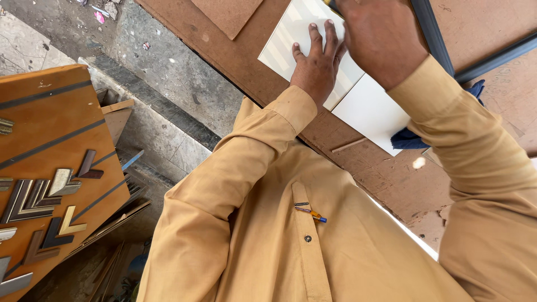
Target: The person uses a utility knife to cut a patterned sheet and a white sheet on a workbench. They wipe a glass pane with a cloth and continue cutting the white sheet into smaller pieces, placing them on the table.
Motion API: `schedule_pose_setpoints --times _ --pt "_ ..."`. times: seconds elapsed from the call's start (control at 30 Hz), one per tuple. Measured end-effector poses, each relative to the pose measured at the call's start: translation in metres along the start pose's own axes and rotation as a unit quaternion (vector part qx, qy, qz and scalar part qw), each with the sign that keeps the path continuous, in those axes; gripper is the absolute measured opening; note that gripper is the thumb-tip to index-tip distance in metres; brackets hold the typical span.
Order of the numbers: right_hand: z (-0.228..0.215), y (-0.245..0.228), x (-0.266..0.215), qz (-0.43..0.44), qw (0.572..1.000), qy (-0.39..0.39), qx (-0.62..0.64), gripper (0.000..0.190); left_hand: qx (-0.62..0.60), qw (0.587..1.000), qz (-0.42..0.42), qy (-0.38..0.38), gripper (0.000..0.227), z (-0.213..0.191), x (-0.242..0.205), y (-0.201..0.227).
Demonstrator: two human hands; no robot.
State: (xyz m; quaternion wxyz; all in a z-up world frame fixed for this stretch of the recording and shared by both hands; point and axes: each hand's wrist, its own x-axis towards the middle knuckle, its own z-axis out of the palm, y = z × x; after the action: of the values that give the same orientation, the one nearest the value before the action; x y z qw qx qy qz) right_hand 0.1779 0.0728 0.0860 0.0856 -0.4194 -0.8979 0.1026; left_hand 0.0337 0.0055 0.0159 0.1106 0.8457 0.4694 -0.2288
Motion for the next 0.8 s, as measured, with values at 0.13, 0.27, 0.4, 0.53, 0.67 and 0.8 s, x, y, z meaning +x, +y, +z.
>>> schedule_pose_setpoints --times 0.13,0.27,0.4,0.53,0.67,0.8 --pt "-0.018 -0.001 -0.033 0.056 0.994 -0.093 -0.030 0.035 0.000 1.000 -0.005 -0.014 0.072 0.000 0.000 0.001" --pt "-0.039 0.003 -0.075 0.081 0.988 -0.124 -0.046 0.039 0.004 1.000 -0.007 -0.011 0.073 -0.002 0.001 -0.001" --pt "-0.056 0.006 -0.110 0.125 0.976 -0.172 -0.040 0.042 0.000 1.000 0.001 -0.028 0.078 -0.002 0.001 -0.005" --pt "-0.071 0.010 -0.129 0.160 0.964 -0.202 -0.058 0.045 0.011 0.999 0.009 -0.034 0.080 -0.005 -0.001 -0.006" --pt "-0.077 0.011 -0.148 0.211 0.964 -0.161 -0.004 0.045 0.005 1.000 0.014 -0.027 0.077 -0.009 -0.003 -0.008" --pt "-0.063 -0.003 -0.176 0.253 0.965 0.021 0.059 0.044 0.012 0.999 0.030 -0.024 0.077 -0.011 -0.003 -0.014"
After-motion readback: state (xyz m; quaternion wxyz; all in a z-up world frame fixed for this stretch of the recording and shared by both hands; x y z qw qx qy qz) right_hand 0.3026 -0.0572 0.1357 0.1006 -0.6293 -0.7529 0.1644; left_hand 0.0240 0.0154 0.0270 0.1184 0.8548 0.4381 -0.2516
